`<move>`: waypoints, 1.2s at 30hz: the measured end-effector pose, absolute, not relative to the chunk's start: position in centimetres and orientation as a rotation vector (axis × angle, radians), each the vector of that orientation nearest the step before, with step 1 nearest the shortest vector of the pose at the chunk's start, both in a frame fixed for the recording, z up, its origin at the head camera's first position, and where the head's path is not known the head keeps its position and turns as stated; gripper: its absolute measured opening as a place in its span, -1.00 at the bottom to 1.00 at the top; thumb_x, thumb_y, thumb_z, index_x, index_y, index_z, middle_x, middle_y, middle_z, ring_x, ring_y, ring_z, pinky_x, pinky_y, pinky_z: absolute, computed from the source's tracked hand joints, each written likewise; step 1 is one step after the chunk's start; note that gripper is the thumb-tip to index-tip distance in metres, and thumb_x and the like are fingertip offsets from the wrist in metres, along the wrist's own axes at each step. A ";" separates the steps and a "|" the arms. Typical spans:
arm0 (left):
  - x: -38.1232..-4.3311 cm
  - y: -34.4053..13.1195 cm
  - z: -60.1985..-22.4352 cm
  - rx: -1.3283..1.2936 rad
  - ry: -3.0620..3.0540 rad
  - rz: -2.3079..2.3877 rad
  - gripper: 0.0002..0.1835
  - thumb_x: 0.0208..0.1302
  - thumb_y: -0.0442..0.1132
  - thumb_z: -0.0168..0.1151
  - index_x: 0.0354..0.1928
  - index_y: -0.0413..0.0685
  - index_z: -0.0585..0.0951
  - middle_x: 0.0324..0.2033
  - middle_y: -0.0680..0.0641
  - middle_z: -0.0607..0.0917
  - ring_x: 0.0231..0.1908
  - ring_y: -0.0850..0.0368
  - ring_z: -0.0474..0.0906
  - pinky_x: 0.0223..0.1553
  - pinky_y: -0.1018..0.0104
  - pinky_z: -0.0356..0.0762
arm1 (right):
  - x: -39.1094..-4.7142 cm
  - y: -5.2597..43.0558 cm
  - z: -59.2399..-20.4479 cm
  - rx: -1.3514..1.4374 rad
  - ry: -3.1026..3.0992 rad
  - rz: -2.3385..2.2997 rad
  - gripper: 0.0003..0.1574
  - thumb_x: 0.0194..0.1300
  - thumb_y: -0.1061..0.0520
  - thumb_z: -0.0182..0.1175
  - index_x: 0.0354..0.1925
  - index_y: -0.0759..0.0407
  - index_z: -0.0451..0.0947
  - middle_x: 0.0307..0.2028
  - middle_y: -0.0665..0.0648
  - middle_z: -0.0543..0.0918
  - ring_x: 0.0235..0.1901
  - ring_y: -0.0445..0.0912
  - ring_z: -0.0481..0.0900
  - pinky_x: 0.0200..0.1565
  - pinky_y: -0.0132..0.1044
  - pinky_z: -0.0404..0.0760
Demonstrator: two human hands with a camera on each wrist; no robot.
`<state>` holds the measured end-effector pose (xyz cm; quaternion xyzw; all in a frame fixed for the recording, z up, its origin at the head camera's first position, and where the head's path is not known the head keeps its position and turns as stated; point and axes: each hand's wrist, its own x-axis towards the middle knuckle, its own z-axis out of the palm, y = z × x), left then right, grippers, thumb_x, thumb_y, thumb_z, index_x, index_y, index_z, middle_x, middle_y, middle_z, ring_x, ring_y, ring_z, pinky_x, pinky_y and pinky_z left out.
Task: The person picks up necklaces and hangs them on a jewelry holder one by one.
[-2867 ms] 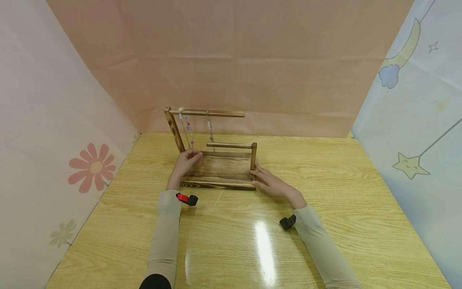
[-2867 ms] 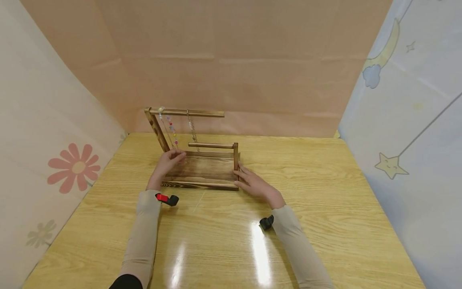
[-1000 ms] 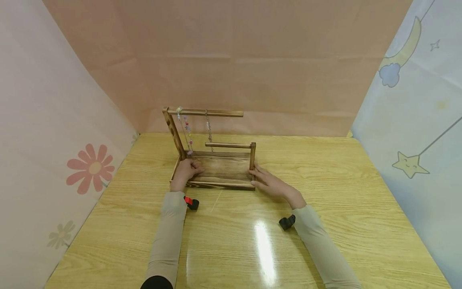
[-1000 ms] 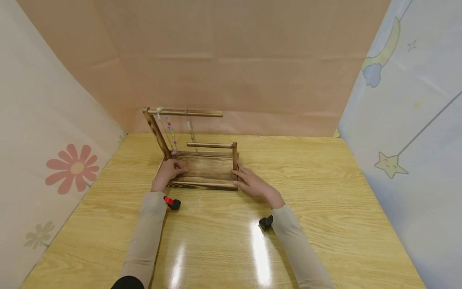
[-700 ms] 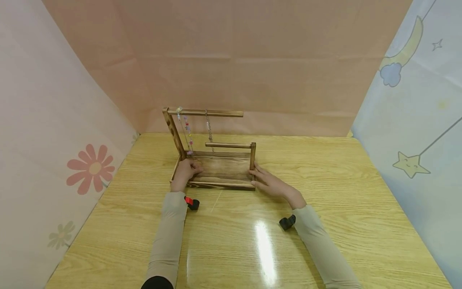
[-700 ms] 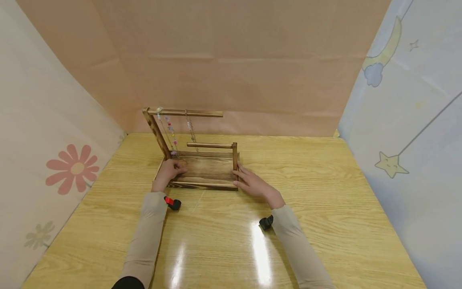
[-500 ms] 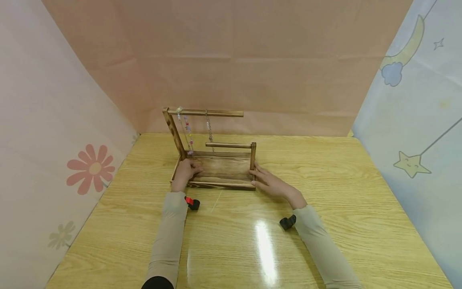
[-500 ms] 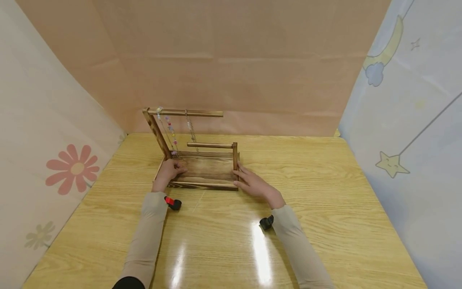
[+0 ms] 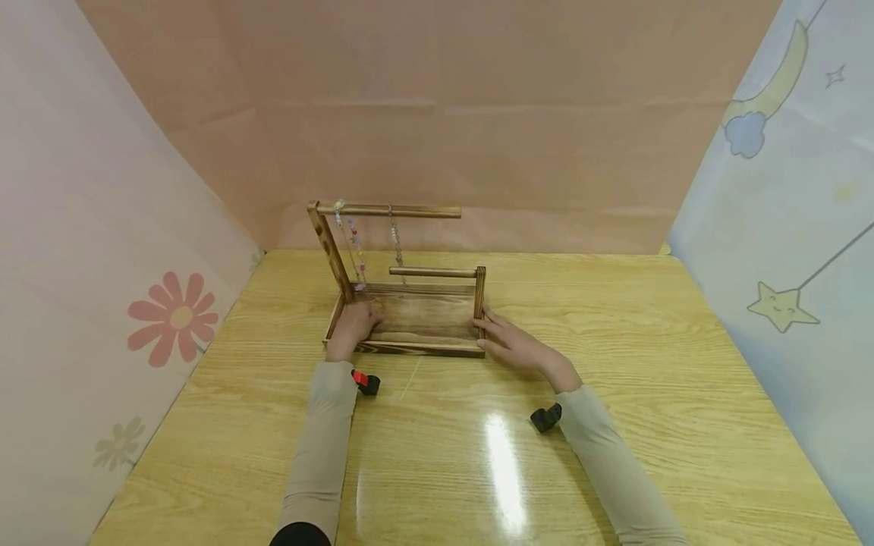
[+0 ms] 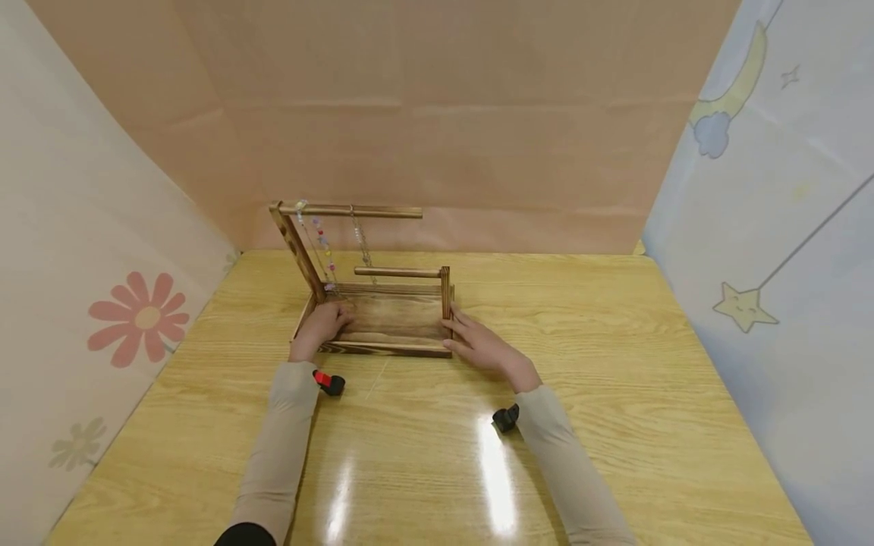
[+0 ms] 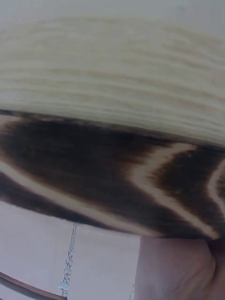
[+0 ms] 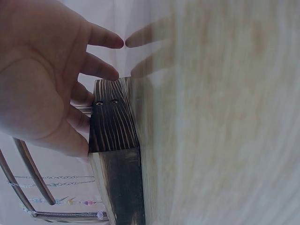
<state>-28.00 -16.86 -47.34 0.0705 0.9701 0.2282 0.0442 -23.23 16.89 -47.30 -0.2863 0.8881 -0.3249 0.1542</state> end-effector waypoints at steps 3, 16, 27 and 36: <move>-27.8 -16.7 -47.2 0.285 2.998 0.597 -0.49 0.40 -0.18 0.01 -0.78 -0.02 0.25 -0.83 0.06 0.18 -0.74 0.18 0.15 -0.62 0.36 0.22 | -23.3 17.0 -47.5 -0.833 2.568 -0.915 -0.28 0.45 -0.12 -0.15 0.43 0.10 -0.03 0.46 0.12 -0.34 0.41 0.22 -0.23 0.33 0.25 -0.03; -30.9 -18.7 -50.4 0.518 2.918 0.525 -0.42 0.49 0.01 -0.30 -0.70 -0.07 0.38 -0.66 -0.16 0.46 -0.58 -0.02 0.44 -0.46 0.12 0.46 | -23.4 17.0 -47.8 -0.845 2.575 -0.933 -0.27 0.44 -0.15 -0.14 0.43 0.11 -0.01 0.46 0.10 -0.32 0.42 0.19 -0.24 0.33 0.23 -0.01; -27.9 -18.8 -46.7 0.467 2.766 0.891 -0.55 0.48 -0.20 -0.22 -0.67 -0.03 0.23 -0.71 0.03 0.21 -0.67 0.17 0.07 -0.49 0.36 0.15 | -23.4 17.0 -47.7 -0.833 2.577 -0.914 -0.28 0.45 -0.15 -0.14 0.43 0.08 -0.01 0.46 0.10 -0.32 0.41 0.22 -0.23 0.32 0.26 0.00; -27.8 -18.8 -46.6 0.394 2.707 1.002 -0.66 0.48 -0.18 -0.23 -0.37 -0.23 0.45 -0.48 -0.14 0.48 -0.58 0.10 0.22 -0.48 0.30 0.24 | -23.4 17.0 -47.9 -0.842 2.573 -0.928 -0.27 0.44 -0.16 -0.15 0.43 0.08 -0.02 0.46 0.09 -0.33 0.41 0.22 -0.24 0.32 0.25 -0.02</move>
